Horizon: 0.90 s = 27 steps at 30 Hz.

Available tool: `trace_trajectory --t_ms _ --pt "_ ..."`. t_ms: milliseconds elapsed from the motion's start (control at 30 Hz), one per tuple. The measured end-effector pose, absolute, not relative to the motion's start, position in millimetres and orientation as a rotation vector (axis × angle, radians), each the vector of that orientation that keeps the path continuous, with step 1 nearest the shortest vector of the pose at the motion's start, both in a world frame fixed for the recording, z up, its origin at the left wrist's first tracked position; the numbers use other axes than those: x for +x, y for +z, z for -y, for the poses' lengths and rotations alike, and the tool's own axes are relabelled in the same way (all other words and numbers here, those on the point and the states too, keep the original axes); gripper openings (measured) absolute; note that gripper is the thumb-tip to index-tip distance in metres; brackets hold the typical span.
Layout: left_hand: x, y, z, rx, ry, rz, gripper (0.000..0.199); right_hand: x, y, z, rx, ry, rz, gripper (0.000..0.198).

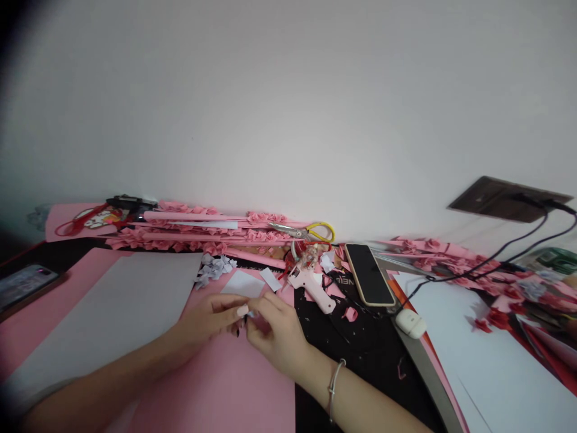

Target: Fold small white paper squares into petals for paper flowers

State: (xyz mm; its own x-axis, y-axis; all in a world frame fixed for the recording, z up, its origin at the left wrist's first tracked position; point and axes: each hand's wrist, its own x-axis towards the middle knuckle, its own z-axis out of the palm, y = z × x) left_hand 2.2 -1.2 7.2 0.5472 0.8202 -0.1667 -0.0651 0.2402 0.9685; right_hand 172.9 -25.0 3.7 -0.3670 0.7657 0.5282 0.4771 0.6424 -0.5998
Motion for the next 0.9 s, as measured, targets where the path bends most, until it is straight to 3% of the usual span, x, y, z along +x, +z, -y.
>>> trace_trajectory --t_ms 300,500,767,900 --pt "1.6 16.0 2.3 1.224 0.716 -0.927 0.023 171.4 8.0 26.3 -1.004 0.514 1.986 0.016" --pt "0.0 6.6 -0.8 1.164 0.837 -0.977 0.027 179.8 4.4 27.7 -1.053 0.49 1.945 0.033" --pt "0.1 8.7 -0.7 1.081 0.855 -1.024 0.023 214.0 11.8 18.0 -1.373 -0.076 1.878 0.031" --pt "-0.4 10.4 -0.4 1.047 0.848 -1.045 0.028 230.1 10.9 11.9 -1.596 -0.281 1.847 0.043"
